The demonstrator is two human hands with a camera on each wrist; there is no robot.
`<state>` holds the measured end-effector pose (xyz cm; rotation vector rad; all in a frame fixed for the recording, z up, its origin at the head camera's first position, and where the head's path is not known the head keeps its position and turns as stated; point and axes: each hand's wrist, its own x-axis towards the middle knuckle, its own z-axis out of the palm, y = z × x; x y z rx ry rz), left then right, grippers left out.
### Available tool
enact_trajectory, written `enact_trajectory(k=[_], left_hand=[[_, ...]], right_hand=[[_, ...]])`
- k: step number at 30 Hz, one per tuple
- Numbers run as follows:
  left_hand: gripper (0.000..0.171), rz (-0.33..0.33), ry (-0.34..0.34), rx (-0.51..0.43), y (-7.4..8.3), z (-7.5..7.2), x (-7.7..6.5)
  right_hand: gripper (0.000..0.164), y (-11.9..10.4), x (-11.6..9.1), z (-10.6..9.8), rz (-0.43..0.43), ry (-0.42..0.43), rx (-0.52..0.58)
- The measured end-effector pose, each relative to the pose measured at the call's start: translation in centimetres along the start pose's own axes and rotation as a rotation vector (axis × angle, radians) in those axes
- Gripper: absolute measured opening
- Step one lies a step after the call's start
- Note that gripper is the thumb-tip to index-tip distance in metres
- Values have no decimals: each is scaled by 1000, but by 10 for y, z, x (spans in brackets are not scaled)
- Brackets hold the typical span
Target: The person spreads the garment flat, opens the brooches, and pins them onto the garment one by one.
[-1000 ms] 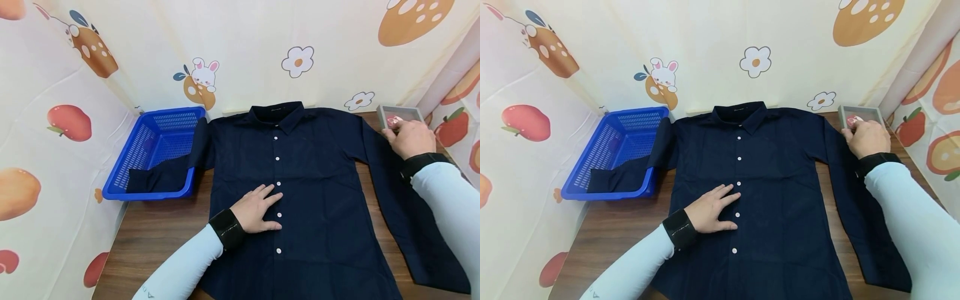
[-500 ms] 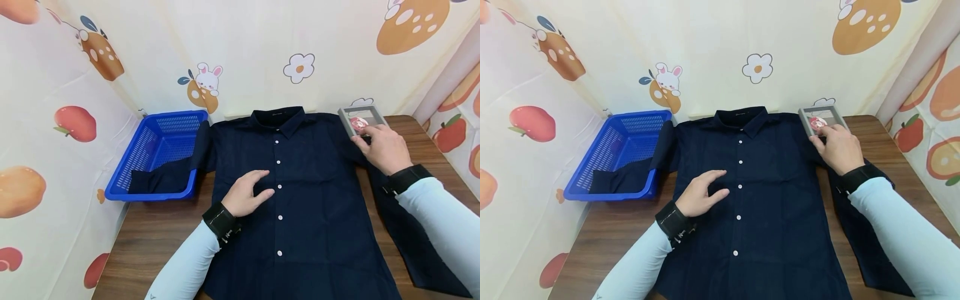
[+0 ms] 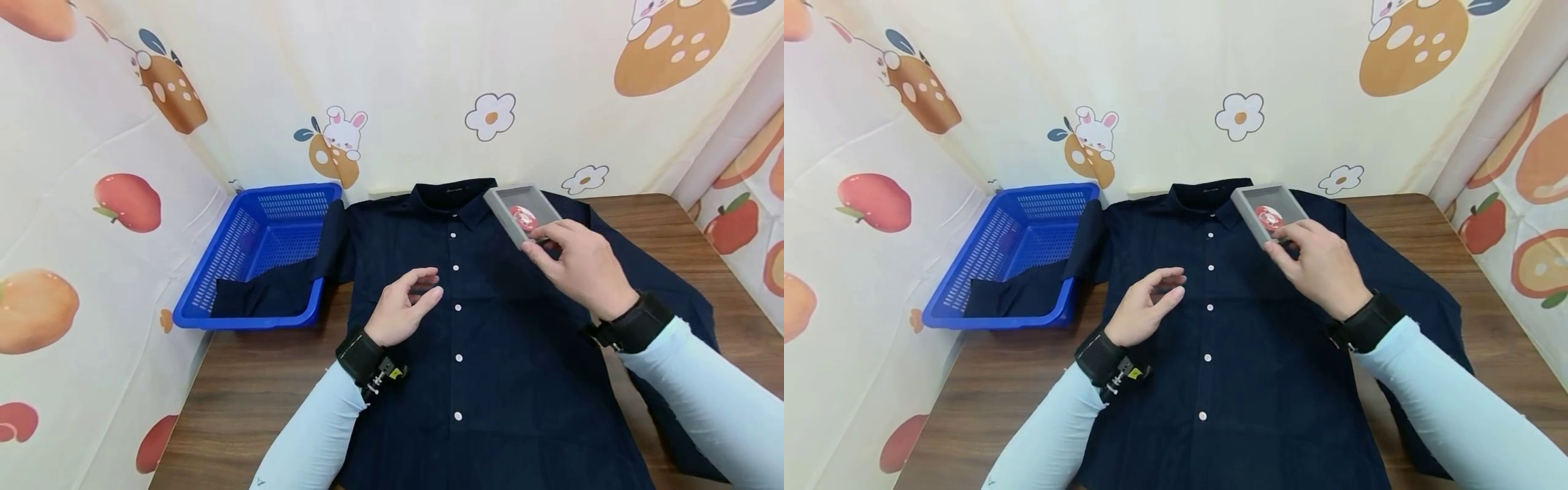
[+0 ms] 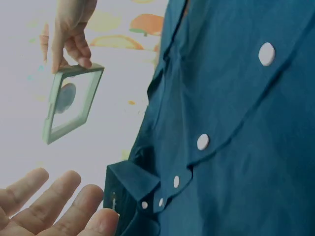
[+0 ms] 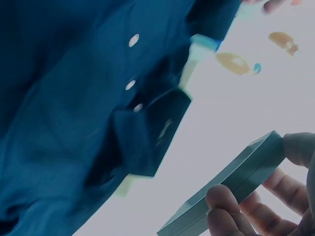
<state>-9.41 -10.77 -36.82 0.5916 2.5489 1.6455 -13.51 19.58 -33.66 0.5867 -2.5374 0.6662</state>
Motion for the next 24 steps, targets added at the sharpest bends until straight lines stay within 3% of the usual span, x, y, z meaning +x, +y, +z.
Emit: enact_trajectory(k=[7, 12, 17, 24], left_hand=[[42, -61, 15, -138, 4, 4, 2], [47, -114, 10, -350, 10, 11, 2], [47, -169, -8, -532, 13, 23, 2], [44, -164, 79, -739, 14, 36, 0]], right_hand=[[21, -31, -6, 8, -155, 21, 43], [23, -49, -16, 20, -260, 33, 54], [23, -68, -23, 35, -290, 15, 49], [23, -87, -29, 50, -313, 15, 79]])
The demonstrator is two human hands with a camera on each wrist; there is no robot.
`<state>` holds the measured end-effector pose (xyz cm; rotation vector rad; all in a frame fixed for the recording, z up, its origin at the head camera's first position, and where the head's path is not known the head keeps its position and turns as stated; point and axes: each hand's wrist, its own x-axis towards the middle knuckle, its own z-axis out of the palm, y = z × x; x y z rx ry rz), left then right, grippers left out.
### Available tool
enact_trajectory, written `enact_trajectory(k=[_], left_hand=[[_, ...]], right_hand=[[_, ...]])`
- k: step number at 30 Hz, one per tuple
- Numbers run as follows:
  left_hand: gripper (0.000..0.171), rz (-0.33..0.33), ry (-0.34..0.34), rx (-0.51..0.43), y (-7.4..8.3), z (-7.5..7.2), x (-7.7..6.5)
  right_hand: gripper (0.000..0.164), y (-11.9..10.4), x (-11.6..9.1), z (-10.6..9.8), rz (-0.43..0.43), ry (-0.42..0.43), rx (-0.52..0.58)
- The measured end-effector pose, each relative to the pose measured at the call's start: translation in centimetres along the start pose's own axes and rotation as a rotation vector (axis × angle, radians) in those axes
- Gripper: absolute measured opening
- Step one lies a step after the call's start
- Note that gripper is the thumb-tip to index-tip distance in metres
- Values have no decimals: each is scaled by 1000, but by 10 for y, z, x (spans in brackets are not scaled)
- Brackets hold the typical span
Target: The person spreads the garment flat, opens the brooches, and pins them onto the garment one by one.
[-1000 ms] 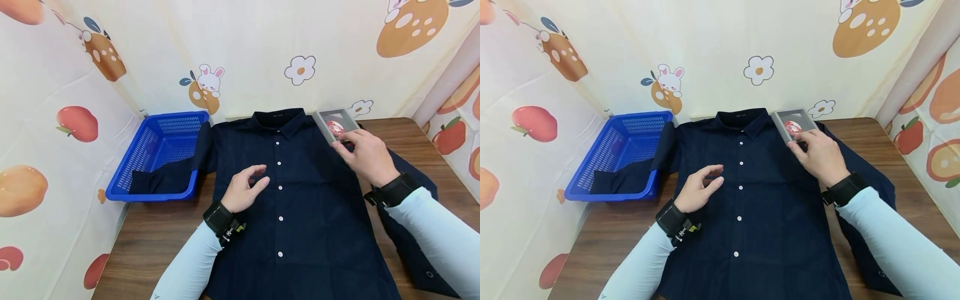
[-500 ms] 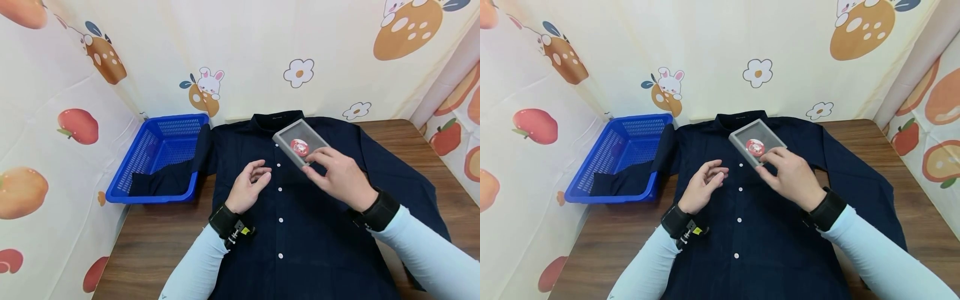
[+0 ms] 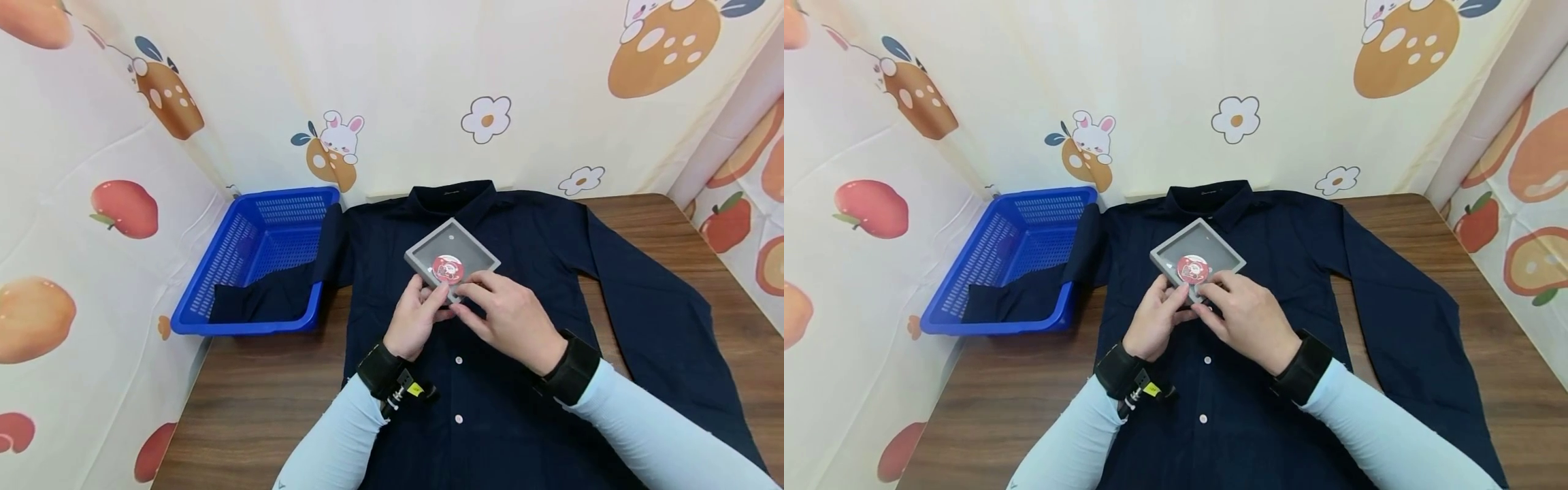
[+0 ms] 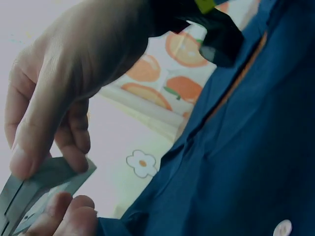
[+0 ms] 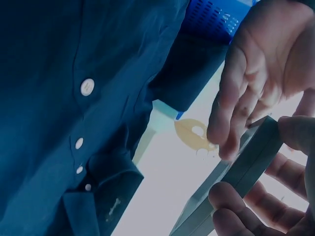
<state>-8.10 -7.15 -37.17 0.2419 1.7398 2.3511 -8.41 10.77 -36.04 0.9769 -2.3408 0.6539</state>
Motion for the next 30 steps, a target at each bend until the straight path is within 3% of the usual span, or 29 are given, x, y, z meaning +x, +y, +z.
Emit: enact_trajectory(k=[5, 9, 18, 22, 26, 30], left_hand=[[43, -24, 51, -139, -6, -4, 0], [42, -42, 56, -190, -10, -10, 2], [41, -60, 33, -128, -15, -24, 3], [39, -80, 37, -42, -11, -29, 5], [37, -103, 46, 13, -3, -36, 9], [35, -77, 57, 31, 7, -43, 12]], right_hand=[[23, -9, -4, 11, -6, -14, 12], [24, -11, -7, 18, 14, -36, 30], [22, -7, -6, 23, 39, -63, 107], [17, 6, 1, 16, 51, -2, 124], [15, 27, 11, 3, 119, 32, 121], [18, 46, 21, -9, 233, -16, 130]])
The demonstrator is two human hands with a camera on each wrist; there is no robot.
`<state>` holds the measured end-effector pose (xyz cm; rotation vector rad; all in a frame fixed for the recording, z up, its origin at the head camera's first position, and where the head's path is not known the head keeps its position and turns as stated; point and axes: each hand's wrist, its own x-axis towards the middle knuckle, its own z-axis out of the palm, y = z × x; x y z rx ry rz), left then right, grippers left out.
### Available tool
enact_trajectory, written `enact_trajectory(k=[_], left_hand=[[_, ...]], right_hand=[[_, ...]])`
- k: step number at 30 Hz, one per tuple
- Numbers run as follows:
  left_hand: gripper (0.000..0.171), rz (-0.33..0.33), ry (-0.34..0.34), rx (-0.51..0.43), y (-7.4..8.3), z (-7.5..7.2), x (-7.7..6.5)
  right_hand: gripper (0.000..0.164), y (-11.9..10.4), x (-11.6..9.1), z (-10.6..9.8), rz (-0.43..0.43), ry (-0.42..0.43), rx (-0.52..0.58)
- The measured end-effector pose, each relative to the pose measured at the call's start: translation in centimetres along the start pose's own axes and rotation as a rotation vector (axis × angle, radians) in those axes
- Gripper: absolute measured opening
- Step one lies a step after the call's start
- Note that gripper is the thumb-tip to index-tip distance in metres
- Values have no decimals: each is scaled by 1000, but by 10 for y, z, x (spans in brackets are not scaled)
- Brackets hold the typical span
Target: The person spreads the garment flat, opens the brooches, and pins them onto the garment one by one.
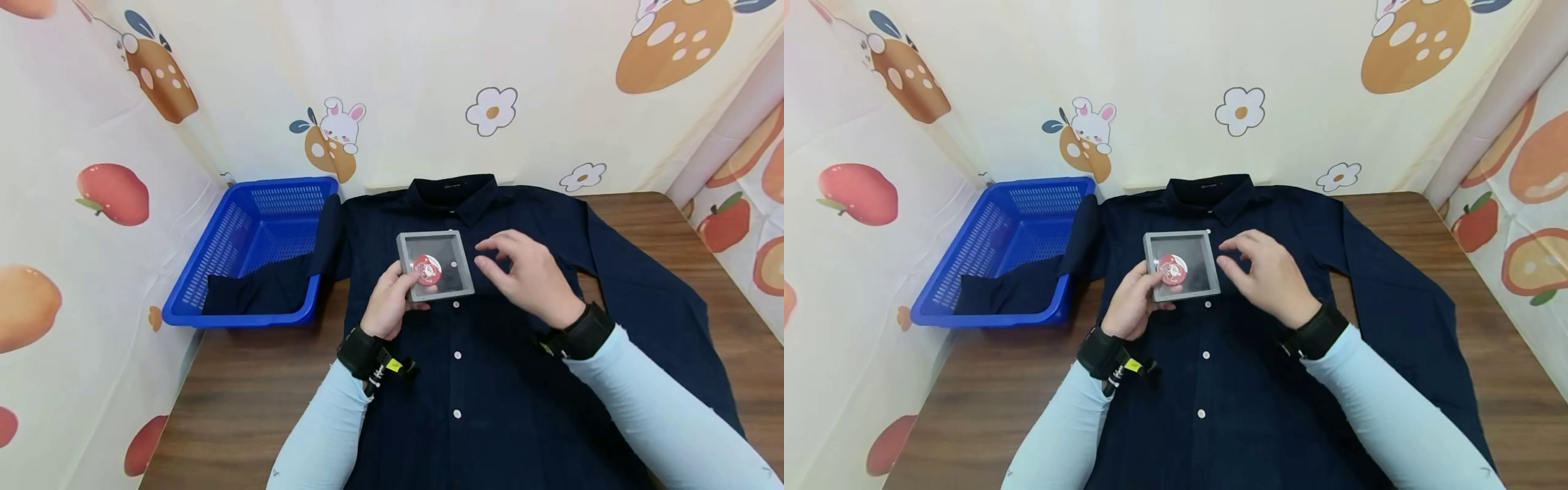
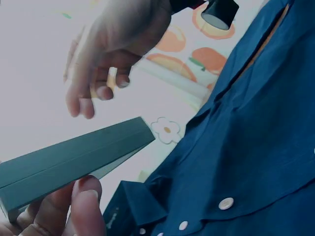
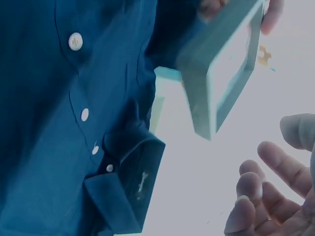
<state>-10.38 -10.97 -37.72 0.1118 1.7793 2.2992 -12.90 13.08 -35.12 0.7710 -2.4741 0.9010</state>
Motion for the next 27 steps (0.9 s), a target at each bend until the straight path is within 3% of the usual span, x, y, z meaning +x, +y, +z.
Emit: enact_trajectory(k=[8, 16, 21, 27], left_hand=[[36, 50, -1, 67, 12, -2, 0], [33, 25, -75, 54, 15, -3, -1], [32, -7, -123, -55, 13, -5, -2], [47, 29, -170, -296, 12, -1, -5]], right_hand=[[29, 14, 14, -8, 157, -124, 101], [31, 11, 21, -1, 255, -347, 339], [27, 5, 14, 5, 299, -386, 461], [30, -4, 7, 3, 385, -268, 580]])
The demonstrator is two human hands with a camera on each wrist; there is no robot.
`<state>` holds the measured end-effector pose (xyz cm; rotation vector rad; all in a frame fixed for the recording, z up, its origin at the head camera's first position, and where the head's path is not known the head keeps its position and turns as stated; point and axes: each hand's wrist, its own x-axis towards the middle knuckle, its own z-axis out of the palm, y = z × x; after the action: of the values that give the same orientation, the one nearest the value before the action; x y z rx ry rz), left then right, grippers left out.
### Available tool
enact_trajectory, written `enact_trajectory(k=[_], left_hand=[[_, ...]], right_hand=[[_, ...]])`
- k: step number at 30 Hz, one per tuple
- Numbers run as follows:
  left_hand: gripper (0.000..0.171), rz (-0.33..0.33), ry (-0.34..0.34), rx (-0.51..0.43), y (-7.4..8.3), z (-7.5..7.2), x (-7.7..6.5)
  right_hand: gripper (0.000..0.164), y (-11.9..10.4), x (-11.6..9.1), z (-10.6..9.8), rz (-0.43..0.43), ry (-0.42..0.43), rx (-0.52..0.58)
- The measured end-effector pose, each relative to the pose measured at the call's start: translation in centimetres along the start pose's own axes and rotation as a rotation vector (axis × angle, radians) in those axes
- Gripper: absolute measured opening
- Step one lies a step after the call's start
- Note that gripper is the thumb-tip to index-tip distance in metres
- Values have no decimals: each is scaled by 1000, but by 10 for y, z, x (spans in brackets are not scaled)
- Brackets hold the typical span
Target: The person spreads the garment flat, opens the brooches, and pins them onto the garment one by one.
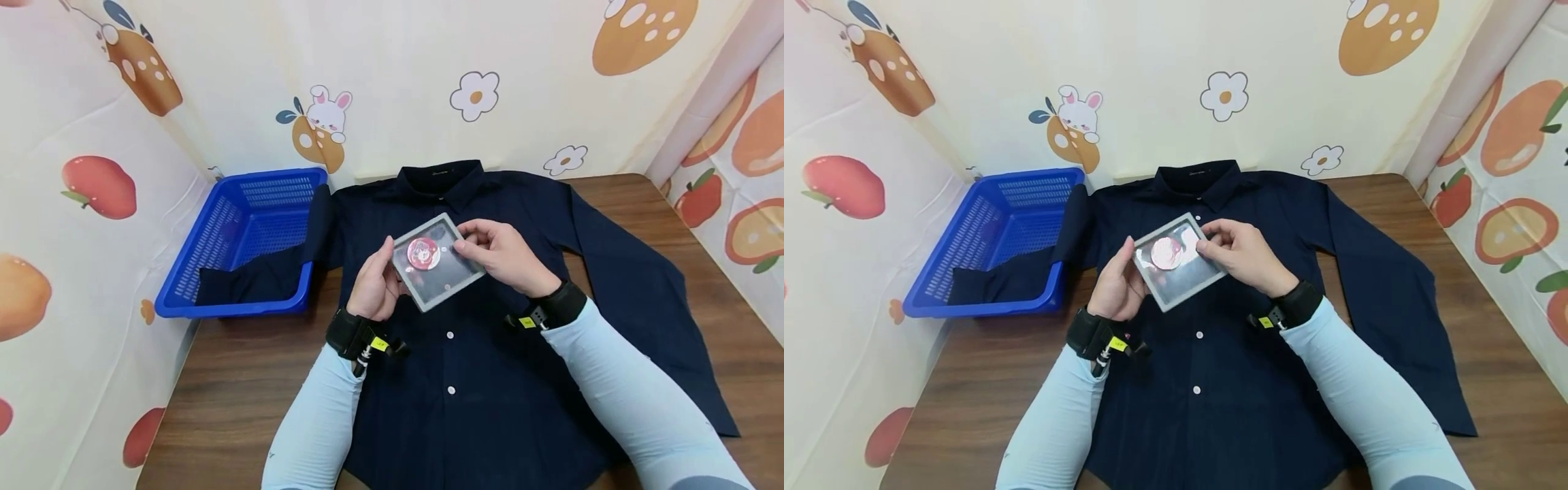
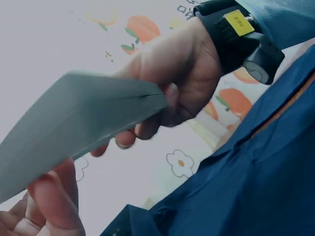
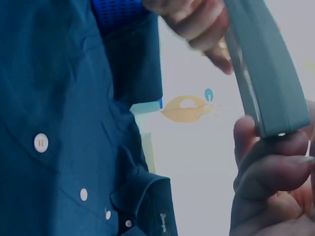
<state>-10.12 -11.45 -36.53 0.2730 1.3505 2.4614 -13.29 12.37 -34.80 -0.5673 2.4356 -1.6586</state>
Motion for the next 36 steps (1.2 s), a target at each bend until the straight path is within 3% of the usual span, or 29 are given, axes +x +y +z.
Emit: enact_trajectory(k=[3, 10, 15, 20, 25, 31, 36], left_hand=[[48, 0, -6, 3, -1, 3, 0], [36, -27, 16, 118, -3, 8, -2], [33, -16, 10, 125, -2, 7, -3], [26, -5, 34, 147, -5, 8, -1], [32, 2, 55, 193, -10, 6, 0], [30, 41, 85, 208, -11, 3, 1], [31, 69, 111, 204, -8, 1, 1]], right_hand=[[33, -2, -3, 1, 8, 56, 45], [35, -2, -8, 2, -38, 142, 162], [33, -1, -9, 2, -27, 184, 218], [32, 2, -11, 2, 28, 188, 264], [35, 9, -13, 3, 83, 157, 309], [40, 17, -12, 1, 74, 135, 253], [33, 17, -15, -7, -41, 195, 80]])
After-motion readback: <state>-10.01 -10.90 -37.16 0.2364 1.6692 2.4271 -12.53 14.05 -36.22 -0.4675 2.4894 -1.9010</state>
